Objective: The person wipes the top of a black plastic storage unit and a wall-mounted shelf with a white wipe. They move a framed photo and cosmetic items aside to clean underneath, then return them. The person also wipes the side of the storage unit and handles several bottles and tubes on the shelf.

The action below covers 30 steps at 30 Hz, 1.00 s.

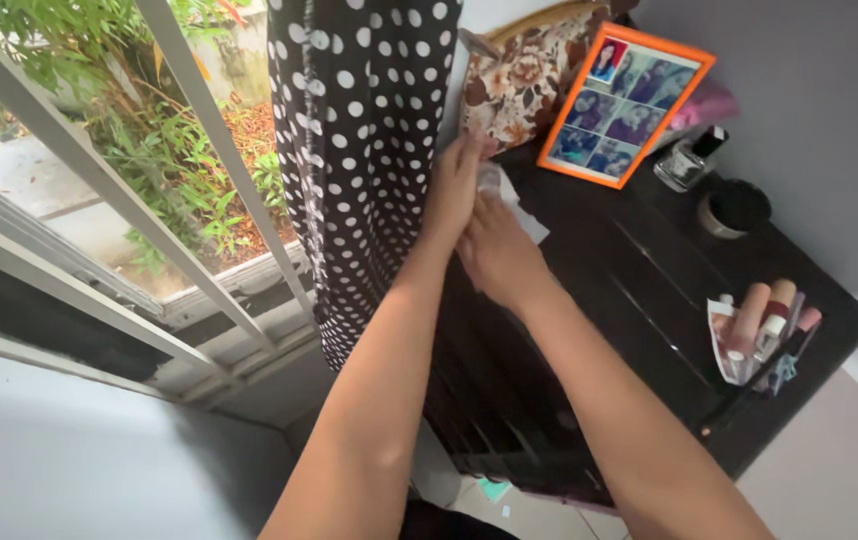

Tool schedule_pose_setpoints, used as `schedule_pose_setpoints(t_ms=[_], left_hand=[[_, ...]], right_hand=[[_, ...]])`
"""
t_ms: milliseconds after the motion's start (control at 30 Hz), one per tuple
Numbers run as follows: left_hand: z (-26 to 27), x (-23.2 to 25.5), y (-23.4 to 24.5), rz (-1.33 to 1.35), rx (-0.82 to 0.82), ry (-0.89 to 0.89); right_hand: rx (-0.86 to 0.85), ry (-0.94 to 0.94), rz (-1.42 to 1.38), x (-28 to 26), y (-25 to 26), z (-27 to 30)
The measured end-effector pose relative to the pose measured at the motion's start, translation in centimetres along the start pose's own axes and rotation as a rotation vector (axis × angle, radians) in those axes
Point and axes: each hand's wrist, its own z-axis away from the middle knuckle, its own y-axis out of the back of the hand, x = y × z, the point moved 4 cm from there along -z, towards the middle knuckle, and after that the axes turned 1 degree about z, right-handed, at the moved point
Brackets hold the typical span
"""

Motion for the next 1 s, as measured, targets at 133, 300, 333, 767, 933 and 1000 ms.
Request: schedule_pose_setpoints(t_ms=[133,300,333,767,933,1000], left_hand=[[-0.5,-0.2,0.2,-0.059,-0.065,-0.118],[-1.3,-1.4,0.5,0.02,-0.046,-0.064],[-1.4,-1.7,0.5,0.034,-0.037,-0.043],[-3.1,-3.7,0.6,0.394,-0.069,0.043],[-2.1,-4.3,1.4,0.457,-0.044,0.143],[-2.2,-4.1,1.4,0.362,-0.04,0.062]], right_hand=[[0.018,0.014,0.11,-2.5,3.2,4.3],[-0.042,-0.069,0.009,-4.3,8.4,11.5],[-0.062,-0.103,-0.023,-4.4,8.8,12.1],[-0.006,-0.012,0.097,-1.5,1.8,3.4],[-0.039,0.103,0.32,-1.2,-0.3,-1.1],[0.002,-0.044,0.217,-1.0,-0.1,-1.3]])
